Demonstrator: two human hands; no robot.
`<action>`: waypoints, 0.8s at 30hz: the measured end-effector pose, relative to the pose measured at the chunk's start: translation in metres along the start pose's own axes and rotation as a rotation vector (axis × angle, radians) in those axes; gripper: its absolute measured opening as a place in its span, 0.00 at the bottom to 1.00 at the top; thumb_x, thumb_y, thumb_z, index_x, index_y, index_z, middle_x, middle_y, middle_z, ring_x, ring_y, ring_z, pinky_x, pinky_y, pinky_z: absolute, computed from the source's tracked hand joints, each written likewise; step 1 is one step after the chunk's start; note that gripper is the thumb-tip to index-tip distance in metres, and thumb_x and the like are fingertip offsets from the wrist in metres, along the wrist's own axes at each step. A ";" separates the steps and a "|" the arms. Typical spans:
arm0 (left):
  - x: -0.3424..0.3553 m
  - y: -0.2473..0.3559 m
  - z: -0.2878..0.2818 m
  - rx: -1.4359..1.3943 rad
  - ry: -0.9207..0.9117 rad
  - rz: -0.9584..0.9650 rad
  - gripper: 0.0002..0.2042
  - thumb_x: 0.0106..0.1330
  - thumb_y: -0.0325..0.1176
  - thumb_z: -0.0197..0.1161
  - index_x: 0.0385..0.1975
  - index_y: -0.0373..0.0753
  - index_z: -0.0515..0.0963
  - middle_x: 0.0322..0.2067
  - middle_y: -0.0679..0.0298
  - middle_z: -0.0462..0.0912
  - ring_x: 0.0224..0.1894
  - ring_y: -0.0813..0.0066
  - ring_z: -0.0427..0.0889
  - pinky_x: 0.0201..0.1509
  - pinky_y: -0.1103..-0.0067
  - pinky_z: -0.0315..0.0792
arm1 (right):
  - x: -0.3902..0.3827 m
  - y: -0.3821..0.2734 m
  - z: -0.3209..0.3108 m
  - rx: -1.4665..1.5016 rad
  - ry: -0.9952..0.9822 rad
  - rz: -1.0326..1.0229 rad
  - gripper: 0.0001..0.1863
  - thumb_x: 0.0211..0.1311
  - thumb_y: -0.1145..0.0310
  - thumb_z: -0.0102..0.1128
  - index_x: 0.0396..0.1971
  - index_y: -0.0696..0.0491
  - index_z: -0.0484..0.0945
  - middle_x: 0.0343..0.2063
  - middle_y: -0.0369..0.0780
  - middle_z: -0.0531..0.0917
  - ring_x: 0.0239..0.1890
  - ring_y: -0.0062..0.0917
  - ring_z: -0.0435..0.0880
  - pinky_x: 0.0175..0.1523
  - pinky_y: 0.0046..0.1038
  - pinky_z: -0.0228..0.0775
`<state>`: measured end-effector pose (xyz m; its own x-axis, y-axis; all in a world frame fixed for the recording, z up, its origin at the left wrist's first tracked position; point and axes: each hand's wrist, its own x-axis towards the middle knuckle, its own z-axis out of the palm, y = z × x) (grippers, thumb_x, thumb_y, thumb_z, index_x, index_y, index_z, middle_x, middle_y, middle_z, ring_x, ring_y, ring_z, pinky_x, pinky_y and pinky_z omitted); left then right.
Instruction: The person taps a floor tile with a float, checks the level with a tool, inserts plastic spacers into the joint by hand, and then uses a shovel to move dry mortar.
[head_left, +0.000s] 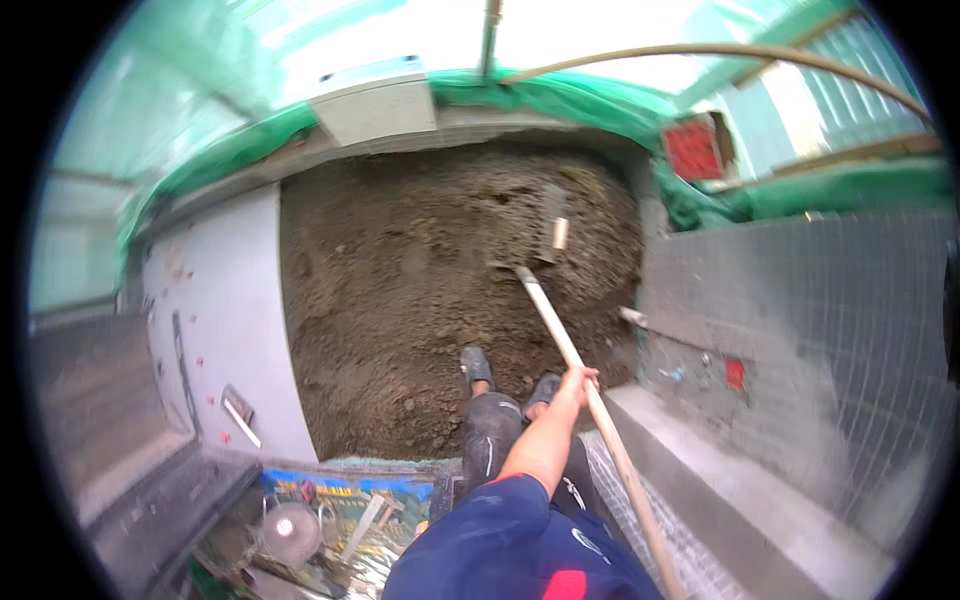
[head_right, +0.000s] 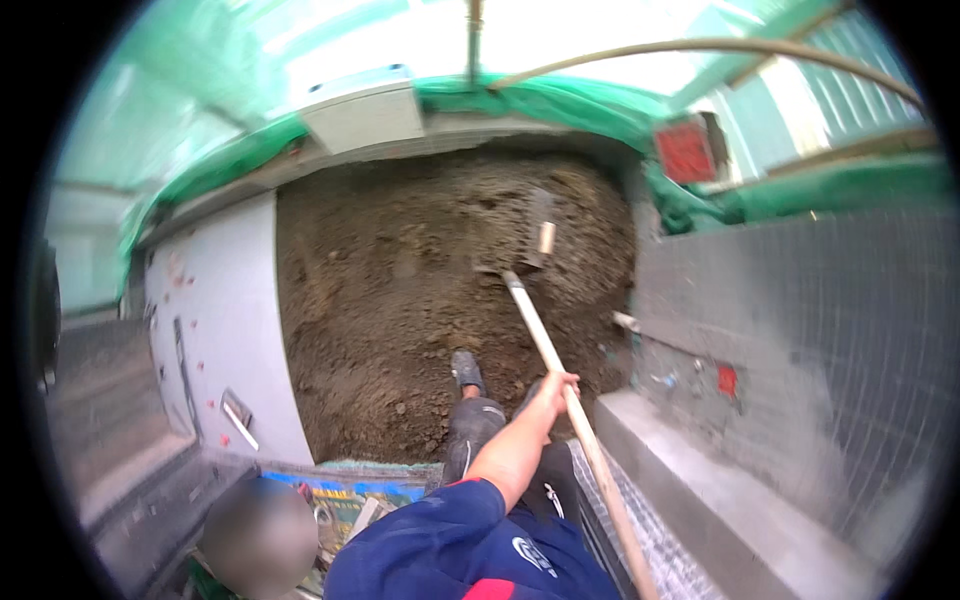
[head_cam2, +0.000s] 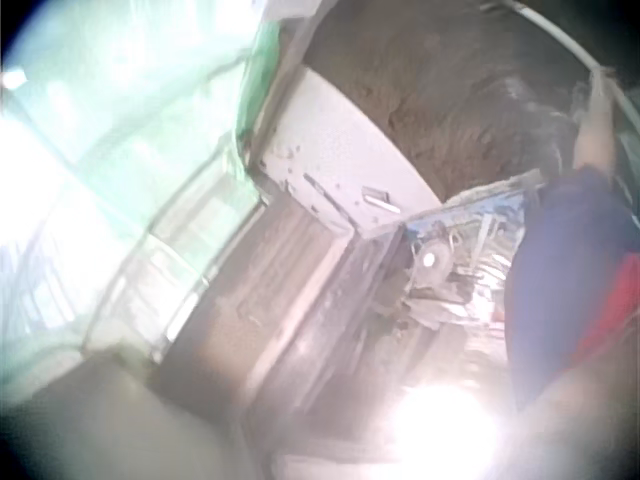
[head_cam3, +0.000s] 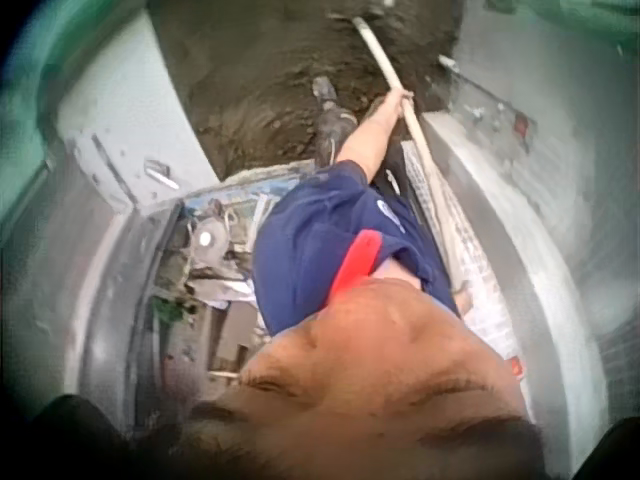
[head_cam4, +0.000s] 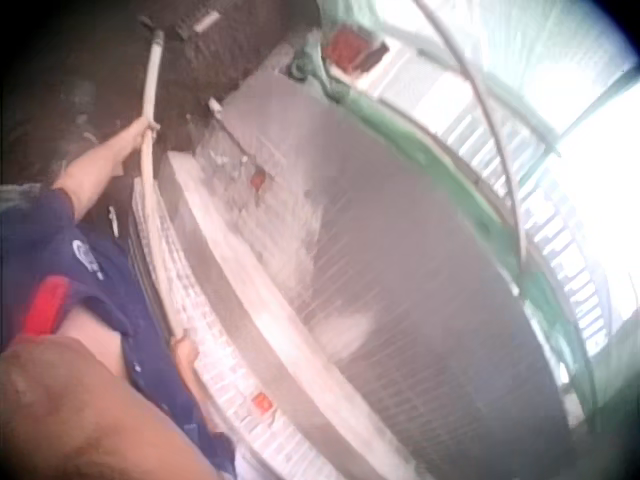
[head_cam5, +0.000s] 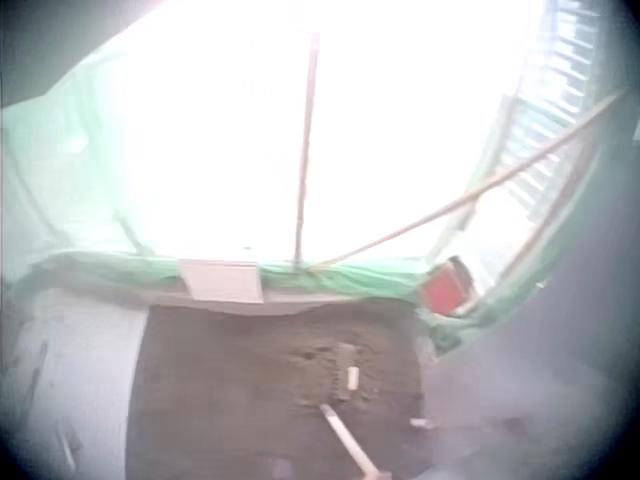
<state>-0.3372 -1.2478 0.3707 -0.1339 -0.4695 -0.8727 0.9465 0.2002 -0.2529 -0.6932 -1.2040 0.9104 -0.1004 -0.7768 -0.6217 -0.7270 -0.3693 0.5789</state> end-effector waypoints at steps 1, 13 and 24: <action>-0.005 -0.004 0.000 -0.003 0.041 0.034 0.06 0.52 0.23 0.62 0.29 0.34 0.73 0.18 0.60 0.72 0.17 0.65 0.73 0.21 0.70 0.71 | 0.005 0.000 0.003 -0.005 0.001 -0.019 0.25 0.56 0.52 0.63 0.51 0.50 0.79 0.34 0.50 0.86 0.38 0.51 0.84 0.45 0.44 0.76; -0.077 -0.003 -0.062 -0.285 0.080 0.051 0.10 0.55 0.29 0.69 0.26 0.42 0.72 0.17 0.67 0.71 0.15 0.73 0.71 0.21 0.75 0.70 | 0.097 -0.039 -0.112 -0.238 0.106 -0.402 0.29 0.54 0.47 0.64 0.53 0.48 0.78 0.35 0.50 0.86 0.40 0.49 0.85 0.46 0.45 0.76; -0.121 0.028 -0.158 -0.644 0.085 0.239 0.10 0.56 0.29 0.66 0.20 0.45 0.69 0.16 0.69 0.70 0.17 0.72 0.71 0.24 0.73 0.70 | 0.157 -0.110 -0.224 -0.572 0.250 -0.617 0.32 0.53 0.43 0.65 0.55 0.47 0.78 0.37 0.49 0.86 0.41 0.47 0.85 0.47 0.46 0.76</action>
<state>-0.3408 -1.0492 0.4036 0.0092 -0.2850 -0.9585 0.5935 0.7730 -0.2241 -0.4770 -1.4000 0.8674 0.3991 -0.4186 -0.8158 -0.1439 -0.9073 0.3951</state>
